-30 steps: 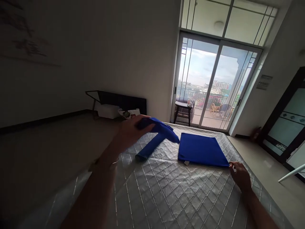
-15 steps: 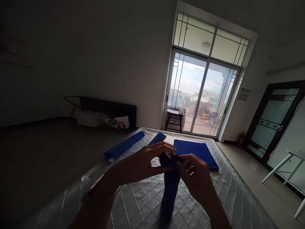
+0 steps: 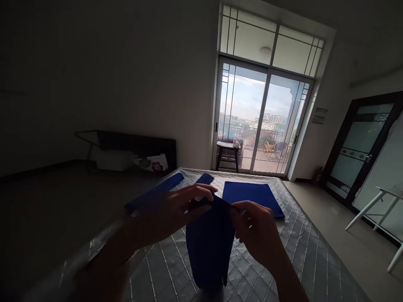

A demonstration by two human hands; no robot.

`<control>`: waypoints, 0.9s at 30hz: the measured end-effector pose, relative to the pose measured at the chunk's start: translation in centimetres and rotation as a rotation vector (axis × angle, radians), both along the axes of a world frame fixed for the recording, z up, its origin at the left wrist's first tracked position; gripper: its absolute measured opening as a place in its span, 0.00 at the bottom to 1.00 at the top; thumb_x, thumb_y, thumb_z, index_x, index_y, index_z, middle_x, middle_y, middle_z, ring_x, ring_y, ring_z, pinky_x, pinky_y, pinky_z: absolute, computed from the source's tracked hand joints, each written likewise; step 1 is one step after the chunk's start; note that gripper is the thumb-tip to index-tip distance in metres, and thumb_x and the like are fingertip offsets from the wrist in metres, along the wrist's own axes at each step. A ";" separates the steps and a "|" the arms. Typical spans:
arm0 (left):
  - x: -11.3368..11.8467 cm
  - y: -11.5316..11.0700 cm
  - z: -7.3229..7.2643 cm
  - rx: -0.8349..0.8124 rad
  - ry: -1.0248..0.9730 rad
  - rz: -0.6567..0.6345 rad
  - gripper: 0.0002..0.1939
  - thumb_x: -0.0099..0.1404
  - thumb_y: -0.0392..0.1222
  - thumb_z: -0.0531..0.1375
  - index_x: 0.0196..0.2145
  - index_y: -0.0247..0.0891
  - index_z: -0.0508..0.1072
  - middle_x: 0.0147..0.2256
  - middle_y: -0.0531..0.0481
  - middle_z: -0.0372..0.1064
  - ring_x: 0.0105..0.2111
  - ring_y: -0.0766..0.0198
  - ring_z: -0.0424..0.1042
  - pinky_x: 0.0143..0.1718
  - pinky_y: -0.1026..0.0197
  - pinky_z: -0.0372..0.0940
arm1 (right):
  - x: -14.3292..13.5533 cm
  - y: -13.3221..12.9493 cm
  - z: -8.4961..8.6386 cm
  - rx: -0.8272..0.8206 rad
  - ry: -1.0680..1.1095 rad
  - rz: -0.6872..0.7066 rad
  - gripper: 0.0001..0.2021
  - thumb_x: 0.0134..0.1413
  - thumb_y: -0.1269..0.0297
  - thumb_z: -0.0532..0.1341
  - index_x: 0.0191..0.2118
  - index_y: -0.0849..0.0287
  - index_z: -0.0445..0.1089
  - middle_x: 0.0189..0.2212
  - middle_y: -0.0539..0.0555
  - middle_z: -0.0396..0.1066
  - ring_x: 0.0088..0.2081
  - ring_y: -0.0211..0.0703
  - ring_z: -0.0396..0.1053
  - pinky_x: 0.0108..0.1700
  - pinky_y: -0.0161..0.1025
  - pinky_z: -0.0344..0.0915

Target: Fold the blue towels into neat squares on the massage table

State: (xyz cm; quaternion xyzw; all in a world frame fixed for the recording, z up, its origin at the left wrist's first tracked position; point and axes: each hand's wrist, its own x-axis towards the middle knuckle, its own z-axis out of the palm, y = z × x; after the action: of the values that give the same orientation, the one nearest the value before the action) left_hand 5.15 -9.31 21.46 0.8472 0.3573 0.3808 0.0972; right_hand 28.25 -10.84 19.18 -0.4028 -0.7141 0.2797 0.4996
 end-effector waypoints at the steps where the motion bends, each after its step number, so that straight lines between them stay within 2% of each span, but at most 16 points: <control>1: 0.0 -0.1 0.0 -0.002 -0.006 0.028 0.13 0.71 0.51 0.56 0.48 0.47 0.74 0.49 0.51 0.77 0.39 0.63 0.77 0.39 0.61 0.73 | 0.2 0.0 0.0 0.001 0.010 -0.013 0.19 0.57 0.44 0.62 0.36 0.56 0.78 0.16 0.47 0.68 0.15 0.34 0.65 0.18 0.31 0.66; 4: -0.2 -0.5 -0.1 -0.007 -0.012 0.091 0.16 0.70 0.53 0.57 0.52 0.49 0.74 0.47 0.52 0.78 0.36 0.63 0.78 0.37 0.62 0.73 | 0.5 -0.1 0.0 -0.009 0.041 -0.048 0.20 0.55 0.43 0.63 0.36 0.56 0.78 0.15 0.46 0.67 0.14 0.34 0.64 0.16 0.31 0.64; 10: -0.8 -1.0 0.3 0.058 -0.069 0.059 0.15 0.70 0.55 0.57 0.46 0.48 0.79 0.51 0.51 0.77 0.44 0.59 0.78 0.36 0.64 0.74 | 0.3 -0.9 0.5 0.000 0.127 -0.152 0.21 0.53 0.42 0.65 0.37 0.57 0.79 0.11 0.44 0.64 0.12 0.35 0.62 0.14 0.31 0.60; 15: -0.9 -0.4 0.0 0.040 -0.155 0.137 0.17 0.67 0.59 0.59 0.42 0.46 0.80 0.46 0.50 0.80 0.36 0.60 0.79 0.30 0.64 0.73 | 0.6 -0.5 0.5 0.024 0.100 -0.140 0.21 0.54 0.41 0.64 0.38 0.55 0.79 0.12 0.45 0.65 0.12 0.36 0.63 0.14 0.33 0.61; 18: -1.2 -0.3 0.0 -0.016 -0.162 0.235 0.17 0.65 0.59 0.59 0.39 0.46 0.78 0.39 0.52 0.81 0.29 0.61 0.78 0.27 0.64 0.71 | 0.8 0.0 0.4 0.050 0.071 -0.152 0.22 0.55 0.40 0.63 0.38 0.55 0.80 0.11 0.45 0.65 0.12 0.37 0.63 0.14 0.34 0.61; 22: -1.9 -0.7 0.4 -0.048 -0.140 0.471 0.13 0.66 0.55 0.56 0.35 0.46 0.76 0.29 0.53 0.79 0.29 0.58 0.79 0.27 0.64 0.68 | 0.8 -0.6 1.1 0.078 0.156 -0.274 0.19 0.54 0.44 0.64 0.41 0.54 0.79 0.12 0.45 0.66 0.14 0.37 0.64 0.19 0.35 0.65; 24: -2.6 -0.6 0.4 -0.030 -0.110 0.534 0.15 0.66 0.55 0.54 0.37 0.46 0.76 0.32 0.52 0.79 0.32 0.57 0.79 0.32 0.62 0.70 | 1.1 -1.3 1.6 0.078 0.202 -0.343 0.19 0.54 0.45 0.65 0.42 0.54 0.79 0.12 0.45 0.66 0.14 0.38 0.64 0.21 0.36 0.66; 27: -4.8 0.0 -0.1 0.025 -0.005 0.609 0.20 0.69 0.54 0.49 0.44 0.43 0.76 0.42 0.46 0.79 0.41 0.52 0.78 0.41 0.57 0.70 | 2.5 -2.4 2.4 0.072 0.230 -0.420 0.21 0.53 0.43 0.65 0.44 0.54 0.79 0.12 0.44 0.65 0.15 0.38 0.64 0.21 0.37 0.65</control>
State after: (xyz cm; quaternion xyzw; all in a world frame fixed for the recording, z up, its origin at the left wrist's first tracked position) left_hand 0.35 -9.30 21.32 0.7014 0.5899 0.3990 -0.0306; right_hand 30.78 -13.20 21.59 -0.4899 -0.5627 0.1878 0.6389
